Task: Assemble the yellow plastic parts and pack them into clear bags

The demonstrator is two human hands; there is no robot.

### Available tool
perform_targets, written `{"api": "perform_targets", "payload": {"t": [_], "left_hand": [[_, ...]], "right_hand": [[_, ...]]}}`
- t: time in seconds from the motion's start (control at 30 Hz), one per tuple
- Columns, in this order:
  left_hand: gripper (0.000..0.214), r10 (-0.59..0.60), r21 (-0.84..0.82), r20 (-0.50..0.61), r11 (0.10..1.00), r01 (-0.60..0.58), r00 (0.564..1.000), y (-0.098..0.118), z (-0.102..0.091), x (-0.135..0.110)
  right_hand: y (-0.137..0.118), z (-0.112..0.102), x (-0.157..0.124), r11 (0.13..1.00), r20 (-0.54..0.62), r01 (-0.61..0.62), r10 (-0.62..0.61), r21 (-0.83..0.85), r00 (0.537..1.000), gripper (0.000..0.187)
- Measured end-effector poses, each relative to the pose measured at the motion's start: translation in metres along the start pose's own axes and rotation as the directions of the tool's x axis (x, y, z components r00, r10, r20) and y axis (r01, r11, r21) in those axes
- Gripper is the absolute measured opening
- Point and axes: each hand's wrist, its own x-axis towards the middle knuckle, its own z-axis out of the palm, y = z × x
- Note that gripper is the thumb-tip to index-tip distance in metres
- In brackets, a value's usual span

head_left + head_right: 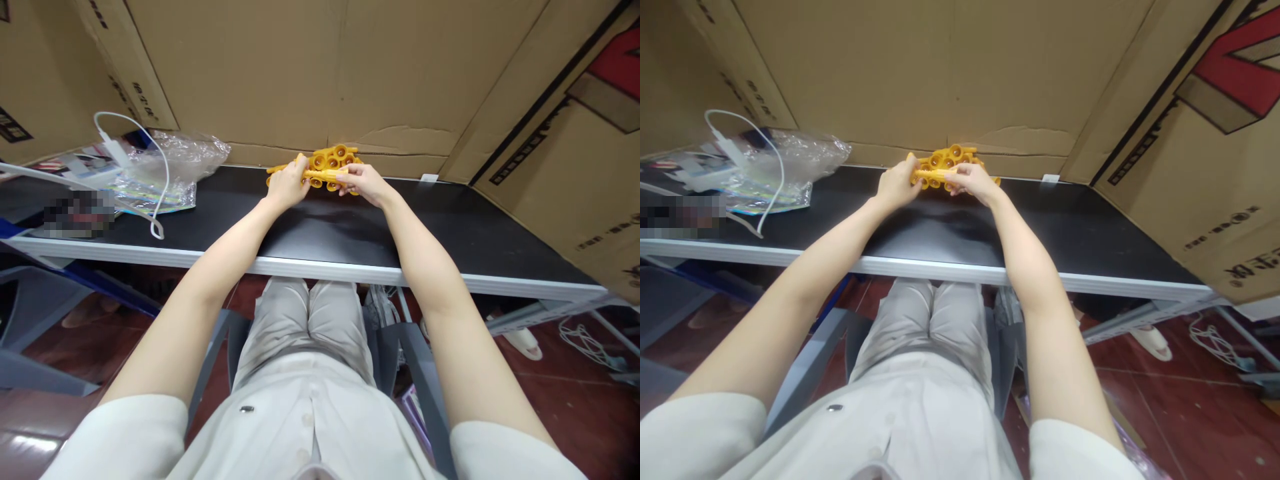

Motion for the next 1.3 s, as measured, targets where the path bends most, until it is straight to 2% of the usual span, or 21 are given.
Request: {"api": "perform_targets", "payload": {"t": [0.33, 0.57, 0.87, 1.03, 1.17, 1.3], "left_hand": [[0.055, -0.011, 0.078, -0.002, 0.997, 0.011, 1.0, 0.001, 0.0, 0.003], [0.059, -0.01, 0.062, 0.019, 0.998, 0.009, 1.0, 0.001, -0.001, 0.002], [0.063, -0.005, 0.03, 0.043, 1.0, 0.004, 0.999, -0.003, 0.001, 0.003], [0.065, 0.066, -0.056, 0.007, 0.996, -0.065, 0.998, -0.012, 0.01, 0.007], [0.077, 0.126, -0.176, -0.006, 0.976, -0.125, 0.992, -0.029, 0.022, 0.016], [0.096, 0.054, -0.321, -0.056, 0.944, -0.07, 0.997, -0.053, 0.033, 0.028]], "right_hand": [[0.0, 0.0, 0.003, 0.999, 0.001, -0.009, 0.009, 0.043, 1.0, 0.044], [-0.002, 0.004, -0.002, 0.999, -0.026, 0.002, -0.001, 0.04, 1.0, 0.045], [-0.004, 0.008, -0.005, 1.0, -0.062, -0.011, 0.012, 0.009, 0.998, 0.034], [-0.002, 0.007, -0.003, 1.0, -0.096, -0.014, 0.011, -0.027, 0.995, 0.031], [0.009, 0.003, 0.004, 0.999, -0.124, 0.011, -0.016, -0.036, 0.992, 0.031], [0.022, -0.006, 0.018, 0.994, -0.238, 0.112, -0.105, 0.016, 0.966, 0.038]]}}
